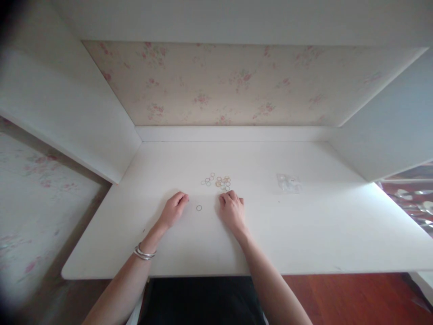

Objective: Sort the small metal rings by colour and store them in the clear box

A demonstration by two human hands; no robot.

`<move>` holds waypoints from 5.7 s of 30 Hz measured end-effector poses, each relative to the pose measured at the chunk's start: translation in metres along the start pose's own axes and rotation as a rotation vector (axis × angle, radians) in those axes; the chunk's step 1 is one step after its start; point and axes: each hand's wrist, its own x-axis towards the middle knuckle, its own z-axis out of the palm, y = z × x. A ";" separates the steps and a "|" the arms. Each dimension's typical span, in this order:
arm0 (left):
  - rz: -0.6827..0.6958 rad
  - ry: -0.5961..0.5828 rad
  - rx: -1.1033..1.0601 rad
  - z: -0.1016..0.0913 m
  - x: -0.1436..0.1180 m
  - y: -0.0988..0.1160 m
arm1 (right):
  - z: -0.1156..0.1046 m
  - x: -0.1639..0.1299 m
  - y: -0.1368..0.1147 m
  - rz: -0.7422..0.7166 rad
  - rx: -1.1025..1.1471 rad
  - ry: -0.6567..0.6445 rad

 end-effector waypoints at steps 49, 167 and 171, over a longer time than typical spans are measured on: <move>0.116 -0.028 0.246 0.025 -0.004 0.025 | -0.029 -0.029 0.033 0.178 0.258 0.115; -0.136 0.054 -0.195 0.007 -0.016 0.011 | 0.012 -0.021 -0.043 -0.425 0.070 -0.139; -0.128 0.033 -0.204 0.008 -0.017 0.009 | 0.009 -0.022 -0.040 -0.342 0.141 -0.094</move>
